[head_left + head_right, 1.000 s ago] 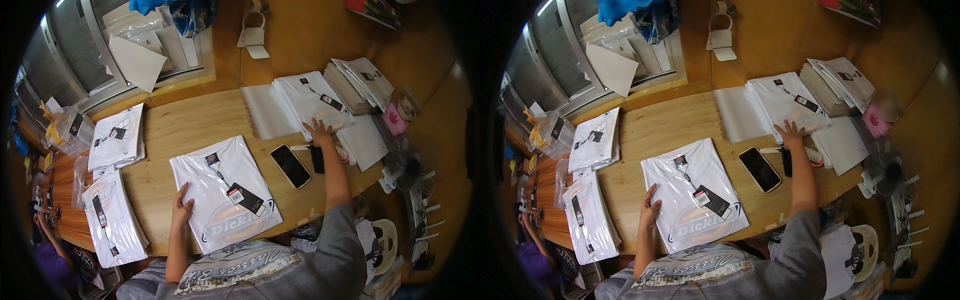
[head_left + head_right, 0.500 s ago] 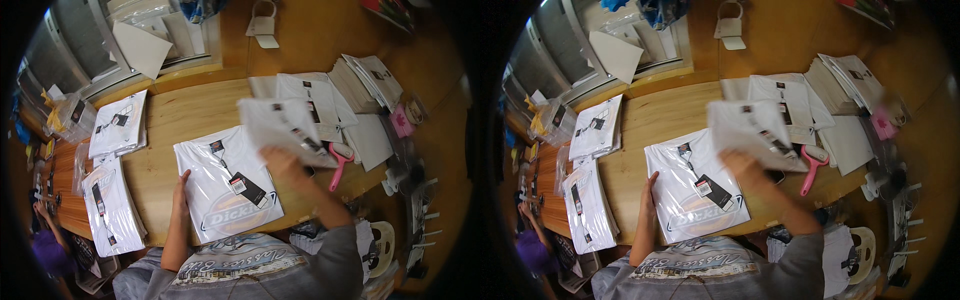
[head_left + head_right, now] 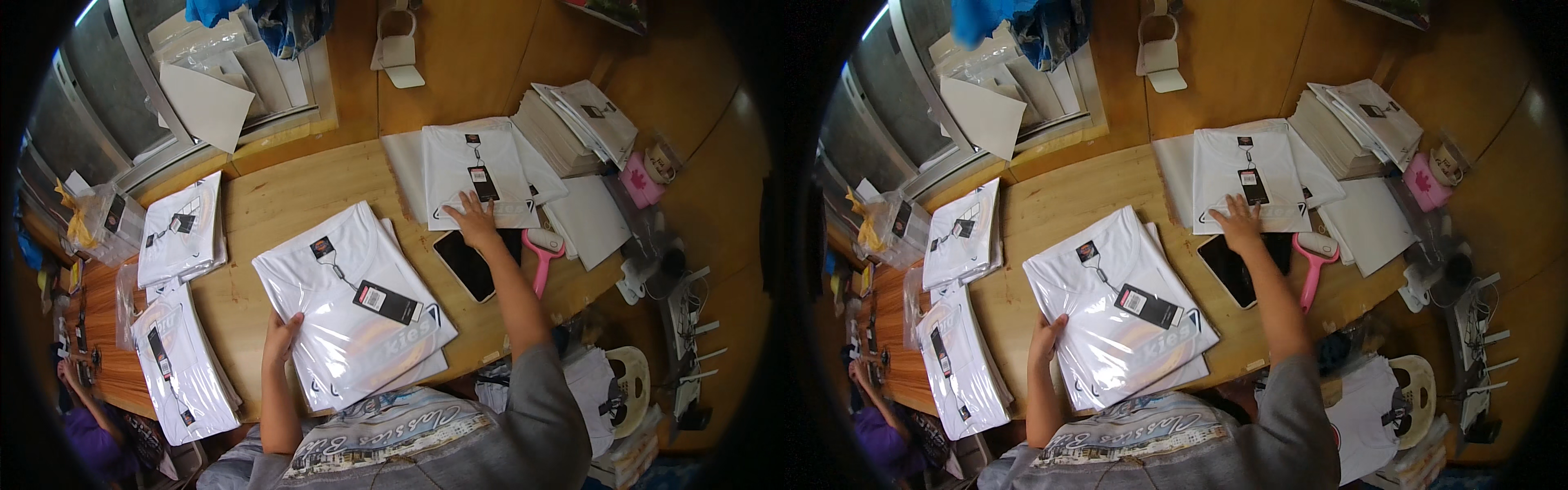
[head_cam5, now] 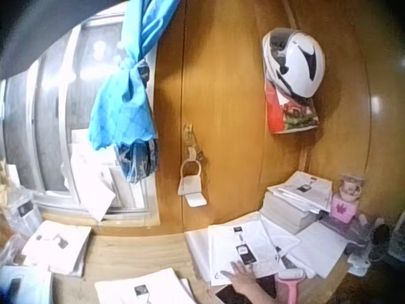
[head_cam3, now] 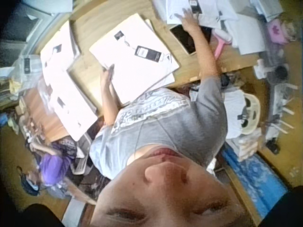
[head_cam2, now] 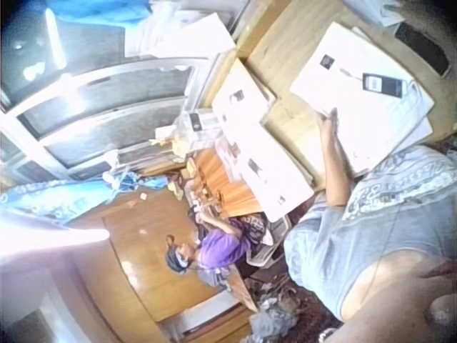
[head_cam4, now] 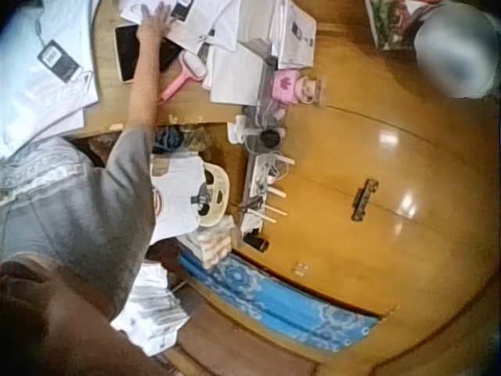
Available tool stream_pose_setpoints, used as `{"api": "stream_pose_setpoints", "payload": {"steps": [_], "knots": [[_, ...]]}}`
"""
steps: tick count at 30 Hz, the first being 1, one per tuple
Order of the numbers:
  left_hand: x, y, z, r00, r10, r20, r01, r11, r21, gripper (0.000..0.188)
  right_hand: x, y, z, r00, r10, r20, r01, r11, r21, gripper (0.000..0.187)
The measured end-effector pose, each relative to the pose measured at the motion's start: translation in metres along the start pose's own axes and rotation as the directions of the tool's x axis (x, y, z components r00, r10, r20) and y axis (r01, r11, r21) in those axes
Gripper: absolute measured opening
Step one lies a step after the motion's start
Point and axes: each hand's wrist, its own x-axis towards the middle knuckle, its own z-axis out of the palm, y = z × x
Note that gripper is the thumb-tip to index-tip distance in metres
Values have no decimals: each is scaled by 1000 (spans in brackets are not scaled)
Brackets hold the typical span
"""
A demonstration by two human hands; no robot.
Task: The person folds white t-shirts, places them into clear plastic bags, and secures the bundles with blue elastic bands. They handle the shirts one by one, folding them neatly before bagging and tying them, then stacking the finished packages.
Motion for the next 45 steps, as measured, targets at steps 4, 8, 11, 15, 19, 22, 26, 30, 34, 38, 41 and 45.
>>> {"api": "stream_pose_setpoints", "payload": {"steps": [4,8,11,15,19,22,26,30,34,38,41,45], "knots": [[-1,-4,4,958,271,-96,-268,962,46,52,17,10,7,997,15,-76,-12,999,33,39],[16,-21,-12,907,408,106,-420,860,290,51,29,9,-25,857,-63,-512,134,986,103,24],[3,-3,-10,975,197,97,-193,980,-52,47,5,-17,-109,700,-60,-712,424,837,346,23],[6,-7,-24,965,64,254,56,897,-439,53,-14,0,-149,626,-166,-762,769,298,566,15],[13,-9,-31,915,70,397,180,810,-558,55,18,-7,-82,550,-283,-786,810,-48,584,19],[8,-6,-33,881,103,461,184,824,-536,56,29,-55,-28,796,-365,-483,526,21,850,26],[2,-2,-31,865,158,476,31,930,-366,59,46,-29,29,952,-18,-305,186,825,534,35],[-8,1,-19,943,205,264,-165,972,-166,74,35,15,12,843,535,-47,-518,833,194,33],[0,-10,-24,948,195,252,-140,965,-220,61,47,60,35,791,611,-11,-608,789,85,29],[2,-8,-22,957,196,215,-201,980,1,45,61,83,22,851,438,-289,-471,881,-52,16],[-1,-3,-14,965,157,209,-157,987,-19,40,64,79,-60,790,147,-595,-287,946,-148,12],[0,-7,-24,963,225,150,-250,952,179,44,17,-10,-161,888,-130,-442,45,979,-199,11]]}}
